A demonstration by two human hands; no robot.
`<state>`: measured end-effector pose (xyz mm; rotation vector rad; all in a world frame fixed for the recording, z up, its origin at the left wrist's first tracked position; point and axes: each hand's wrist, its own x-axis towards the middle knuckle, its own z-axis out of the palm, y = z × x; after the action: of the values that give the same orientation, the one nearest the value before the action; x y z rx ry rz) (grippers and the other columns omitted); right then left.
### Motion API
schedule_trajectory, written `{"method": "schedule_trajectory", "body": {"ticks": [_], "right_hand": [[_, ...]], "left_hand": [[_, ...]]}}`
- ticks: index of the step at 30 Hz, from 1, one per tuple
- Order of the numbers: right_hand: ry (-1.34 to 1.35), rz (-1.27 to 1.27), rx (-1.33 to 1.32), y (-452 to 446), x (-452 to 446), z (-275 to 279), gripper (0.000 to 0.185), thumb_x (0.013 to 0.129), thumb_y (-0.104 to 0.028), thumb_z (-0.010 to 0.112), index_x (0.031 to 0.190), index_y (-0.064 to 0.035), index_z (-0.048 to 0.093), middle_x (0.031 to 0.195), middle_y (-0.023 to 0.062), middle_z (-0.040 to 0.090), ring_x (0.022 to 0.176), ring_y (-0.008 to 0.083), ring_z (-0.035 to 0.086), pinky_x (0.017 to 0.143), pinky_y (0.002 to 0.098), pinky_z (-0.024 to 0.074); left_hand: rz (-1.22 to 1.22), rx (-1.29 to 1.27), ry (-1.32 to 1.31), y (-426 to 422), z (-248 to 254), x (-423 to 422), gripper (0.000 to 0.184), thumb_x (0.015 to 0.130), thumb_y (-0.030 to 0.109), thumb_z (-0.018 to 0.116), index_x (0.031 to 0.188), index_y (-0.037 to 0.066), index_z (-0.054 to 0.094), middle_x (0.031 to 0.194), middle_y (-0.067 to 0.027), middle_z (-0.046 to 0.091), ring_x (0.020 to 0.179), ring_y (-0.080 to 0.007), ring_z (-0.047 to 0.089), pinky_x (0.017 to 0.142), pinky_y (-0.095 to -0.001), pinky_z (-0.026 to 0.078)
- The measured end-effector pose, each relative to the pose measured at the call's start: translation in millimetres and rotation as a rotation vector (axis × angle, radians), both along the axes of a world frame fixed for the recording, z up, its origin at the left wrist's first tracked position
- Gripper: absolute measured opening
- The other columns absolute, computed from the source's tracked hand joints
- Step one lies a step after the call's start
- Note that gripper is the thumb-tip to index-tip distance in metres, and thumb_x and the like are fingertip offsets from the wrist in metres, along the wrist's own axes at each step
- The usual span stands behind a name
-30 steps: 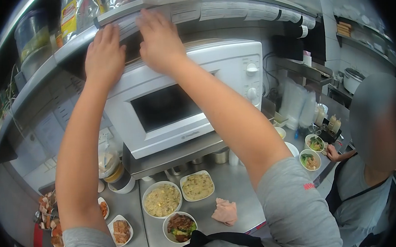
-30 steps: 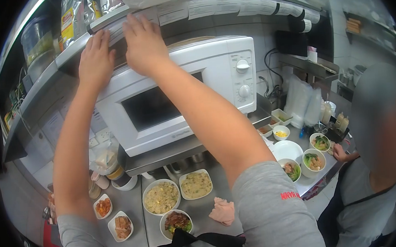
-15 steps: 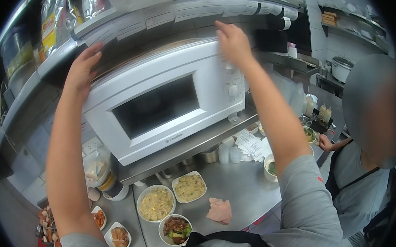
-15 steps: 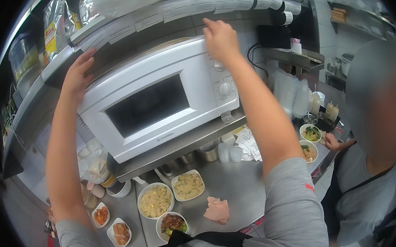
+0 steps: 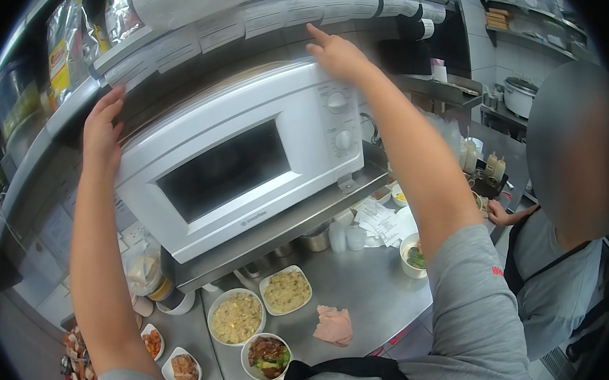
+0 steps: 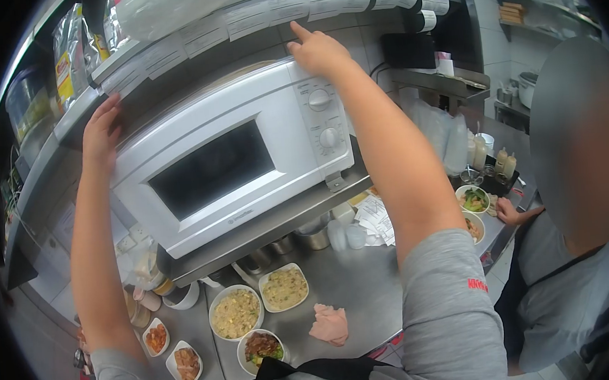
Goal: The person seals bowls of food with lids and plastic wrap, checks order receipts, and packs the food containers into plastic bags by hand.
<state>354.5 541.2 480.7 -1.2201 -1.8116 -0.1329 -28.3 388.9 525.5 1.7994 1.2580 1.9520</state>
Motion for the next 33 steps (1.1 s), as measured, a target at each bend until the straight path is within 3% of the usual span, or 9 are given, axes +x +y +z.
{"method": "schedule_trajectory", "body": {"ticks": [8, 14, 17, 23, 33], "right_hand": [[0.087, 0.037, 0.001, 8, 3, 0, 0.072, 0.088, -0.040, 0.046, 0.146, -0.0119, 0.012, 0.136, 0.0214, 0.041, 0.126, 0.0353, 0.040, 0.104, 0.0383, 0.0330], [0.308, 0.171, -0.293, 9, 22, 7, 0.076, 0.089, -0.039, 0.047, 0.147, -0.0165, 0.002, 0.128, 0.0184, 0.050, 0.111, 0.0313, 0.052, 0.081, 0.0398, 0.0496], [0.305, 0.121, -0.232, 15, 28, 5, 0.076, 0.090, -0.035, 0.047, 0.147, -0.0191, -0.001, 0.120, 0.0148, 0.056, 0.095, 0.0275, 0.059, 0.068, 0.0384, 0.0522], [0.270, 0.112, -0.301, 11, 37, 11, 0.074, 0.090, -0.022, 0.046, 0.147, -0.0266, -0.001, 0.106, 0.0121, 0.062, 0.080, 0.0217, 0.063, 0.066, 0.0382, 0.0518], [0.246, -0.032, -0.383, 25, 61, 6, 0.081, 0.082, -0.010, 0.042, 0.146, -0.0327, -0.002, 0.102, 0.0148, 0.063, 0.074, 0.0217, 0.064, 0.066, 0.0374, 0.0506]], "left_hand": [[-0.076, 0.068, -0.081, 0, 0, -2, 0.039, 0.090, 0.025, 0.051, 0.128, 0.015, 0.052, 0.134, 0.0033, 0.047, 0.126, -0.0158, 0.034, 0.103, -0.0406, 0.022], [-0.089, 0.053, -0.074, 1, 0, -6, 0.040, 0.090, 0.026, 0.052, 0.128, 0.015, 0.052, 0.134, 0.0022, 0.047, 0.126, -0.0167, 0.034, 0.104, -0.0417, 0.022], [-0.093, 0.046, -0.070, 0, 0, -4, 0.038, 0.090, 0.026, 0.052, 0.126, 0.015, 0.053, 0.133, 0.0022, 0.048, 0.125, -0.0167, 0.036, 0.104, -0.0420, 0.022], [-0.101, 0.048, -0.059, -1, 0, -5, 0.032, 0.090, 0.027, 0.053, 0.120, 0.015, 0.057, 0.128, 0.0024, 0.051, 0.121, -0.0159, 0.039, 0.104, -0.0420, 0.023], [-0.029, 0.119, -0.097, 3, -2, -14, 0.028, 0.089, 0.026, 0.056, 0.114, 0.014, 0.061, 0.121, 0.0011, 0.054, 0.120, -0.0145, 0.040, 0.102, -0.0396, 0.024]]}}
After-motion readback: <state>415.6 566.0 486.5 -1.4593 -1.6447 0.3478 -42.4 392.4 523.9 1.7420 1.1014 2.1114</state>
